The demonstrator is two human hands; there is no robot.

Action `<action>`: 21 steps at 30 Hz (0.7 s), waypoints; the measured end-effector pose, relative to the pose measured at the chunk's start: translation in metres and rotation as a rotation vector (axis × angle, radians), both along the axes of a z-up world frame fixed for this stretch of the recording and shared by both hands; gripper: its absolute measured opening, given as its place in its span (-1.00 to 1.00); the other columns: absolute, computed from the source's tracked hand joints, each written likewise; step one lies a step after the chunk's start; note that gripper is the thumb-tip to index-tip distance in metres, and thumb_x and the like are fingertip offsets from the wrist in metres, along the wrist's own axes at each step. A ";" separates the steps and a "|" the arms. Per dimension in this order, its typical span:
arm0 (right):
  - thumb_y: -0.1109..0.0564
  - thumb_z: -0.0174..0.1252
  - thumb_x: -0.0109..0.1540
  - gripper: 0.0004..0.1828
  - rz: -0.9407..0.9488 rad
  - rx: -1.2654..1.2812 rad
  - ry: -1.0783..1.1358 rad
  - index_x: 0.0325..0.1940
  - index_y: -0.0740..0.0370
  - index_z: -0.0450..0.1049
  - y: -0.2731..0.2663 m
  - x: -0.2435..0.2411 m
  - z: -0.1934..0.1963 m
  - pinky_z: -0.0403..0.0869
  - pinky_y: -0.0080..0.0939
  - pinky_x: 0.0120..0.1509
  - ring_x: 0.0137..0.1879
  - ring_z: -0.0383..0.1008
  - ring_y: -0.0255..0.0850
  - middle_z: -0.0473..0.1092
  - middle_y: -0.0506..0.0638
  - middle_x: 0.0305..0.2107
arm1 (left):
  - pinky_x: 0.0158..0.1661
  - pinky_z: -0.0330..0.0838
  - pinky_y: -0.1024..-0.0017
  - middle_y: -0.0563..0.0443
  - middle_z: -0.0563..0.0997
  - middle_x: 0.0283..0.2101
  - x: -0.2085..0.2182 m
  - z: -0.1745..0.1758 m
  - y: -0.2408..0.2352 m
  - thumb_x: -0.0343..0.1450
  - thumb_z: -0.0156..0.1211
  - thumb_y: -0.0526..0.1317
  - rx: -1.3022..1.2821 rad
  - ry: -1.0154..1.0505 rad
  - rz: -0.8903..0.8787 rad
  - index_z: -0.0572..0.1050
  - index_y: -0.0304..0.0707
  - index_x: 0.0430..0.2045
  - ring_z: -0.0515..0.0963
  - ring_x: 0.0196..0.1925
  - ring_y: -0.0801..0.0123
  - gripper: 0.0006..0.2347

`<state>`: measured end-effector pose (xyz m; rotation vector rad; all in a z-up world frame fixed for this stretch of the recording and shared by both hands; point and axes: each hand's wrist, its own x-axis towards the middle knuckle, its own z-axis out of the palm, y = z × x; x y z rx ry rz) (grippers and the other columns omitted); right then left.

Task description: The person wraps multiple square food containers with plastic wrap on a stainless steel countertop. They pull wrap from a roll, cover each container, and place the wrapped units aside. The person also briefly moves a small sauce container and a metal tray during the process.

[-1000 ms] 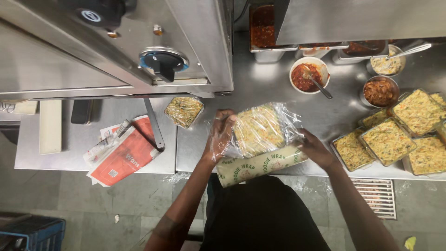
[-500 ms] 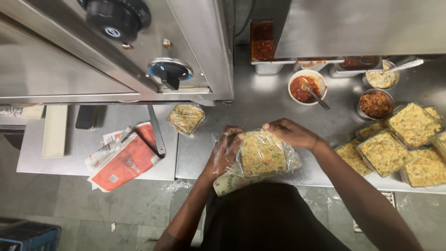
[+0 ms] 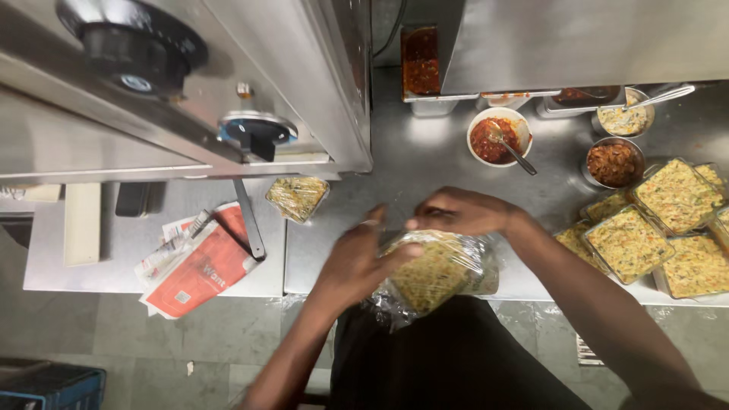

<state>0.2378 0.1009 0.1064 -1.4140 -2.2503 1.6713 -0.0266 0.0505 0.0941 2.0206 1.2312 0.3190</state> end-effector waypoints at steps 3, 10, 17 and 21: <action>-0.30 0.00 0.34 -0.49 0.132 -0.024 -0.113 -0.10 0.14 0.60 0.014 -0.010 -0.007 0.53 -0.11 0.02 -0.16 0.58 -0.12 0.59 0.11 -0.32 | -0.20 0.56 0.22 -0.14 0.58 -0.43 0.031 0.004 0.020 0.42 -0.06 0.33 -0.411 0.091 -0.079 0.50 -0.37 -0.24 0.67 -0.35 0.19 -0.40; -0.20 0.24 0.21 -0.22 -0.438 0.083 0.713 0.42 0.15 0.25 -0.058 0.074 -0.089 0.24 0.07 0.51 0.45 0.25 -0.03 0.25 0.06 0.35 | -0.43 0.37 0.32 0.05 0.34 -0.67 0.001 -0.043 0.017 0.46 -0.27 0.37 -0.470 -0.121 0.306 0.47 -0.36 -0.54 0.43 -0.54 0.39 -0.33; -0.04 0.24 0.29 -0.55 -0.874 -0.123 0.418 0.13 0.29 0.42 -0.113 0.031 -0.211 0.57 0.09 0.05 -0.04 0.51 -0.01 0.43 0.21 -0.06 | -0.62 0.27 0.39 0.16 0.28 -0.75 0.012 -0.071 0.007 0.51 -0.27 0.33 -0.527 -0.381 0.393 0.38 -0.38 -0.59 0.33 -0.70 0.47 -0.36; -0.12 0.30 0.23 -0.60 -0.978 0.099 0.248 -0.26 0.28 0.42 -0.072 -0.025 -0.195 0.45 0.12 -0.26 -0.35 0.40 0.02 0.33 0.14 -0.43 | -0.73 0.27 0.40 0.20 0.38 -0.77 0.047 -0.035 -0.037 0.48 -0.24 0.26 -0.367 -0.322 0.223 0.49 -0.40 -0.04 0.39 -0.76 0.53 -0.38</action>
